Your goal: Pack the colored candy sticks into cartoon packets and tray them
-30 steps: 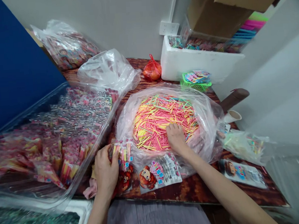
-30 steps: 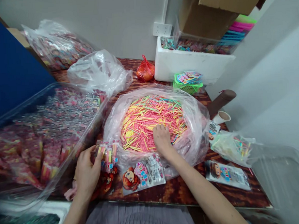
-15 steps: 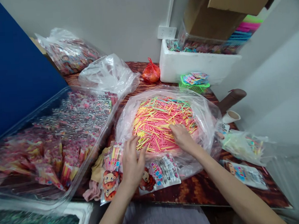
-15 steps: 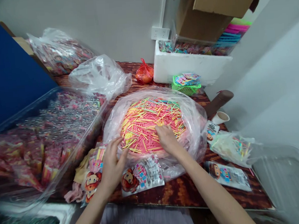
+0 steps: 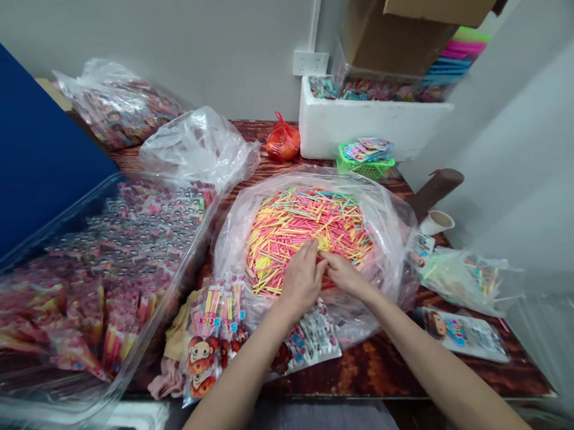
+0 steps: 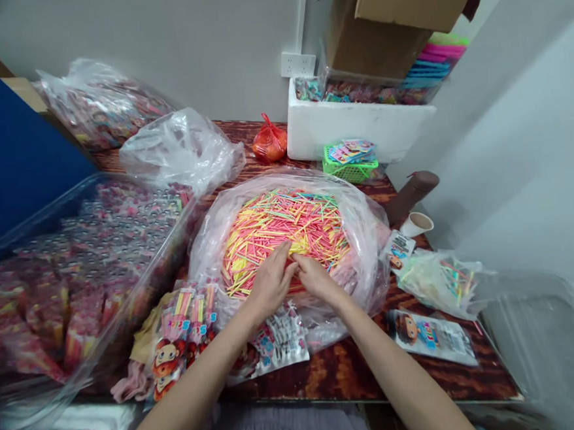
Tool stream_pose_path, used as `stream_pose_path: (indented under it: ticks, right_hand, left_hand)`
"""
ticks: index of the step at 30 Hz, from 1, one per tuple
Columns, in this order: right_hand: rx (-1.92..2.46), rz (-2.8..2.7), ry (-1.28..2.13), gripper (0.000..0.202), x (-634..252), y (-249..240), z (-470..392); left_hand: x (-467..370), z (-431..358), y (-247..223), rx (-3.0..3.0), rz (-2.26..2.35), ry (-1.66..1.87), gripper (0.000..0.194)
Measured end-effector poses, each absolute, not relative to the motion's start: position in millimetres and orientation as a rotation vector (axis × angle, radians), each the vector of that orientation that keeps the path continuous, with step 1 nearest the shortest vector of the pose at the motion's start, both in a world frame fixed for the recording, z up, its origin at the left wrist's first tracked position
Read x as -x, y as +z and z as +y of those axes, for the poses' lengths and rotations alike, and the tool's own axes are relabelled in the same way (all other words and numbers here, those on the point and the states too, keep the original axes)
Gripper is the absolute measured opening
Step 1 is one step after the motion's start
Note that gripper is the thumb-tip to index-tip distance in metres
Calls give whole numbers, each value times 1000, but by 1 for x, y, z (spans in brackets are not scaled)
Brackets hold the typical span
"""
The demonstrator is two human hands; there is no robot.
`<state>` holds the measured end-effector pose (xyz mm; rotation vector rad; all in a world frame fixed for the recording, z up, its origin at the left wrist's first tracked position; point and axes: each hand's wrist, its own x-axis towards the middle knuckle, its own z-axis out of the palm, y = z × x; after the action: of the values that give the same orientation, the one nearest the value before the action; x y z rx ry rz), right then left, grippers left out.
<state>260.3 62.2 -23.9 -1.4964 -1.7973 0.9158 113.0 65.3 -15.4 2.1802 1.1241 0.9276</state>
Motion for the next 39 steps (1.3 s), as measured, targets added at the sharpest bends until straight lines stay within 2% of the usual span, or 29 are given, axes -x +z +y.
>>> stream_pose_path:
  ticks: [3, 8, 10, 14, 18, 21, 26, 28, 32, 34, 39]
  right_hand:
    - [1554, -1750, 842, 10, -266, -23, 61]
    - [1418, -1549, 1013, 16, -265, -13, 49]
    - [1318, -1481, 1148, 18, -260, -10, 40]
    - [1241, -1461, 1243, 14, -248, -8, 22]
    - [1200, -1509, 1213, 18, -246, -12, 12]
    - [1285, -1434, 1135, 16, -251, -22, 3]
    - [1393, -1258, 1062, 16, -250, -48, -15]
    - [1397, -1249, 1041, 17, -247, -53, -18]
    - [1344, -1247, 1021, 17, -246, -49, -19]
    - [1318, -1246, 1023, 17, -246, -45, -20]
    - [1306, -1251, 1005, 15, -245, -41, -24]
  left_hand:
    - [-96, 56, -12, -2126, 1146, 991, 50]
    - [-69, 22, -12, -2011, 1267, 978, 33]
    - [-68, 13, -9, -2000, 1281, 998, 38]
    - [-85, 11, 1, -2157, 1168, 1035, 65]
    - [-99, 10, 6, -2317, 951, 918, 69]
    - [-88, -2, -1, -2262, 1023, 928, 62]
    - [-55, -26, -29, -2235, 1303, 830, 27]
    - [-48, -32, -41, -2289, 1372, 763, 29]
    - [-45, -33, -52, -2353, 1469, 764, 44]
    - [-47, -32, -52, -2340, 1508, 782, 44]
    - [-46, -31, -53, -2229, 1500, 861, 10]
